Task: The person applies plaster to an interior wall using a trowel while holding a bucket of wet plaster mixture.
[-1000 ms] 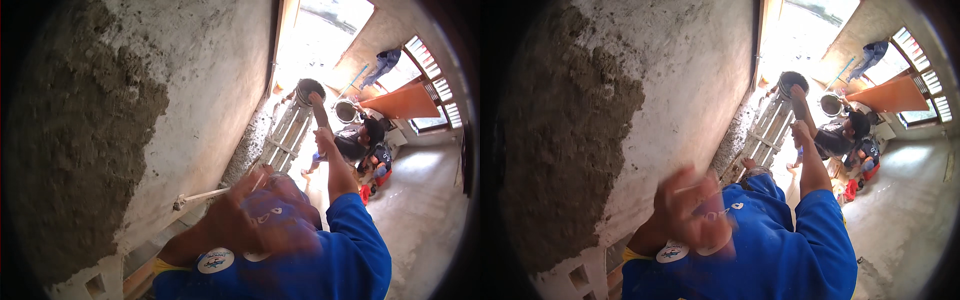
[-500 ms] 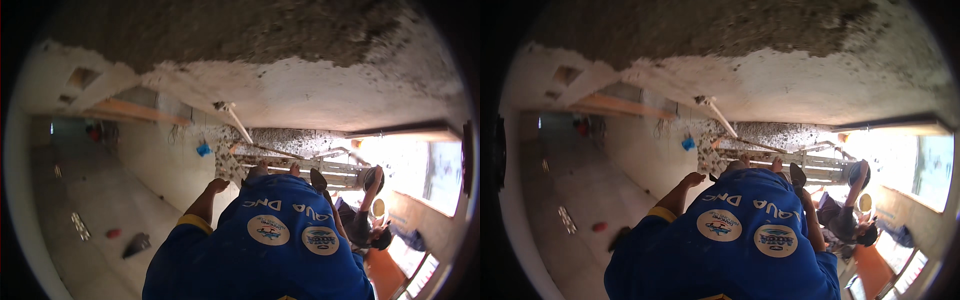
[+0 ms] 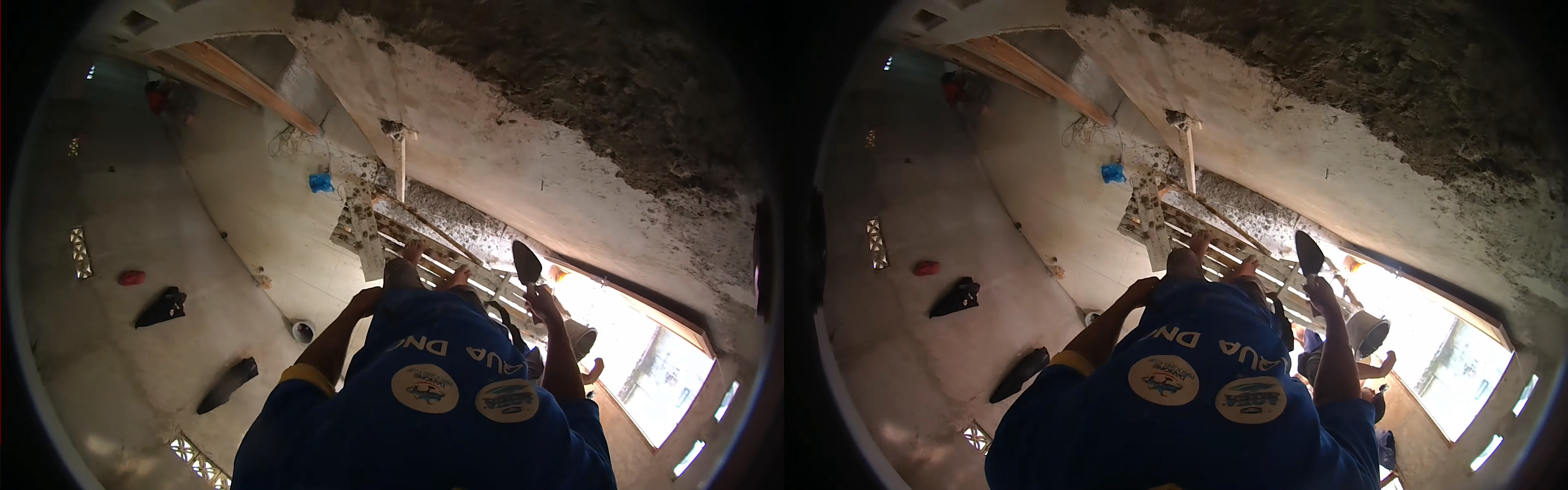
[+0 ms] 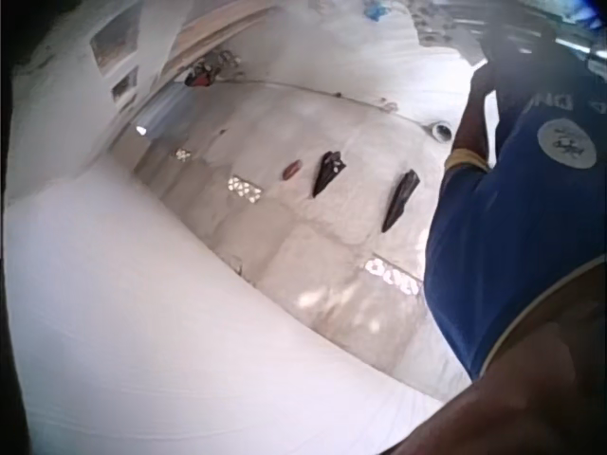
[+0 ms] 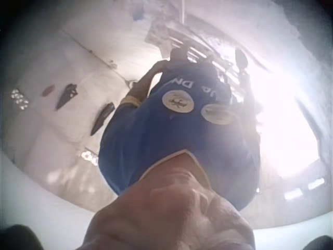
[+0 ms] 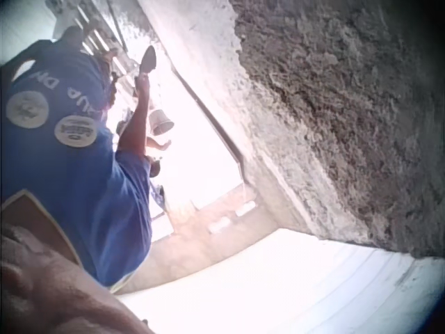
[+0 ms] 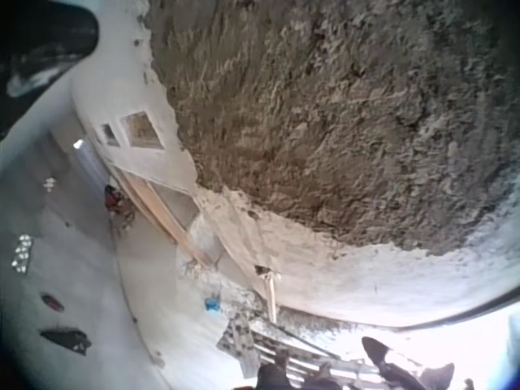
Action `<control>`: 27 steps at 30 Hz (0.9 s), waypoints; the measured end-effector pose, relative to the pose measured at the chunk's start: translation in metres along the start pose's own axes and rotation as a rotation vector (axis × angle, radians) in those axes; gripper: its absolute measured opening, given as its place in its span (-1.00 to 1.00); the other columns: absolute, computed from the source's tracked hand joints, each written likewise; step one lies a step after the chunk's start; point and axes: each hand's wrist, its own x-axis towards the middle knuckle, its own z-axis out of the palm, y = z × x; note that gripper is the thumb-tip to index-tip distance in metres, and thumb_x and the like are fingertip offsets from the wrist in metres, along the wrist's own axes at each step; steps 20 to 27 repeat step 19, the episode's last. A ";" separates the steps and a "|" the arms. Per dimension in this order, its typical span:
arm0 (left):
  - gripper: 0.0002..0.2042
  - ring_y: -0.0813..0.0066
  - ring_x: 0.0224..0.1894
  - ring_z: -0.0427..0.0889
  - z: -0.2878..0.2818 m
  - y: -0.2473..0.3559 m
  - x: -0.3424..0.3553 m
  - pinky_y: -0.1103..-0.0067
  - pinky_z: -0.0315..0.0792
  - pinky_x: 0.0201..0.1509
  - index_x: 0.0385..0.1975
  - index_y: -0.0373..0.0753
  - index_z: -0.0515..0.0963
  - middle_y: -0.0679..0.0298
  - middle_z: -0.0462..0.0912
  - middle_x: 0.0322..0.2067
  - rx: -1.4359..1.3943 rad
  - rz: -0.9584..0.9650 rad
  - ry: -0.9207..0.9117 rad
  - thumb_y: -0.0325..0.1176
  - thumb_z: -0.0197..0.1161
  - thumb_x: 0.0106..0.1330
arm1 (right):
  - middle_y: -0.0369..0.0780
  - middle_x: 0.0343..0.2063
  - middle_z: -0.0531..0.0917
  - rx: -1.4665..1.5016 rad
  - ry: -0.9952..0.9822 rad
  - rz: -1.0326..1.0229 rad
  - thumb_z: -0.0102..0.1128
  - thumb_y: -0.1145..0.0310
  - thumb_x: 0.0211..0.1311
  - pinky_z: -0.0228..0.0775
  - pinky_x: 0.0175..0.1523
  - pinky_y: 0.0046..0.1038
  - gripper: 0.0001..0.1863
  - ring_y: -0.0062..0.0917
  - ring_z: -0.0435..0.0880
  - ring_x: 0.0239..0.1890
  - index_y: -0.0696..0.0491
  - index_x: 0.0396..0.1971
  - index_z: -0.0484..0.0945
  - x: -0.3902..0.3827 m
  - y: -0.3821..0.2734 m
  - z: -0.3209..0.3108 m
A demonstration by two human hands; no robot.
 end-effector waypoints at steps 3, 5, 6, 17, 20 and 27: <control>-0.77 0.22 -0.13 0.59 0.007 -0.032 0.008 0.44 0.43 -0.04 -0.29 -0.28 0.54 0.09 0.60 -0.26 0.205 -0.050 -0.078 -0.25 0.17 0.19 | -0.20 -0.52 0.58 0.033 -0.078 -0.058 0.14 0.18 0.22 0.45 -0.46 -0.47 -0.57 -0.55 0.56 -0.58 0.20 -0.06 0.44 -0.002 -0.034 0.026; -0.59 0.08 -0.17 0.60 0.003 -0.031 0.008 0.33 0.45 -0.08 -0.22 -0.30 0.55 -0.02 0.61 -0.25 0.173 -0.039 -0.052 -0.03 -0.02 0.32 | -0.27 -0.54 0.56 -0.057 -0.104 -0.126 -0.01 0.04 0.33 0.40 -0.45 -0.52 -0.58 -0.60 0.52 -0.57 0.14 -0.16 0.46 -0.019 -0.072 0.044; -0.57 0.09 -0.15 0.61 0.001 -0.024 0.011 0.34 0.44 -0.07 -0.21 -0.29 0.54 -0.02 0.61 -0.24 -0.029 -0.157 0.007 0.00 -0.02 0.32 | -0.25 -0.52 0.58 -0.018 -0.100 -0.062 -0.01 0.04 0.32 0.41 -0.44 -0.52 -0.58 -0.58 0.53 -0.57 0.13 -0.13 0.46 -0.021 -0.082 0.054; -0.07 0.03 0.39 0.01 0.047 0.026 0.061 0.34 -0.01 0.41 0.30 -0.40 0.08 -0.11 0.03 0.33 0.066 -0.200 -0.332 0.13 0.30 0.06 | -0.15 -0.40 0.60 0.151 -0.245 0.020 0.05 -0.03 0.25 0.45 -0.38 -0.42 -0.47 -0.50 0.59 -0.46 0.17 -0.08 0.45 0.040 0.006 0.124; 0.00 0.01 0.42 -0.11 0.050 0.017 0.090 0.32 -0.07 0.43 0.34 -0.37 -0.01 -0.08 -0.10 0.38 0.134 -0.125 -0.357 0.13 0.33 0.02 | -0.02 -0.06 0.56 -0.125 -0.154 -0.108 0.15 -0.08 0.16 0.41 -0.01 -0.27 -0.40 -0.26 0.60 -0.06 0.07 0.05 0.42 0.069 0.046 0.129; 0.00 0.01 0.42 -0.11 0.050 0.017 0.090 0.32 -0.07 0.43 0.34 -0.37 -0.01 -0.08 -0.10 0.38 0.134 -0.125 -0.357 0.13 0.33 0.02 | -0.02 -0.06 0.56 -0.125 -0.154 -0.108 0.15 -0.08 0.16 0.41 -0.01 -0.27 -0.40 -0.26 0.60 -0.06 0.07 0.05 0.42 0.069 0.046 0.129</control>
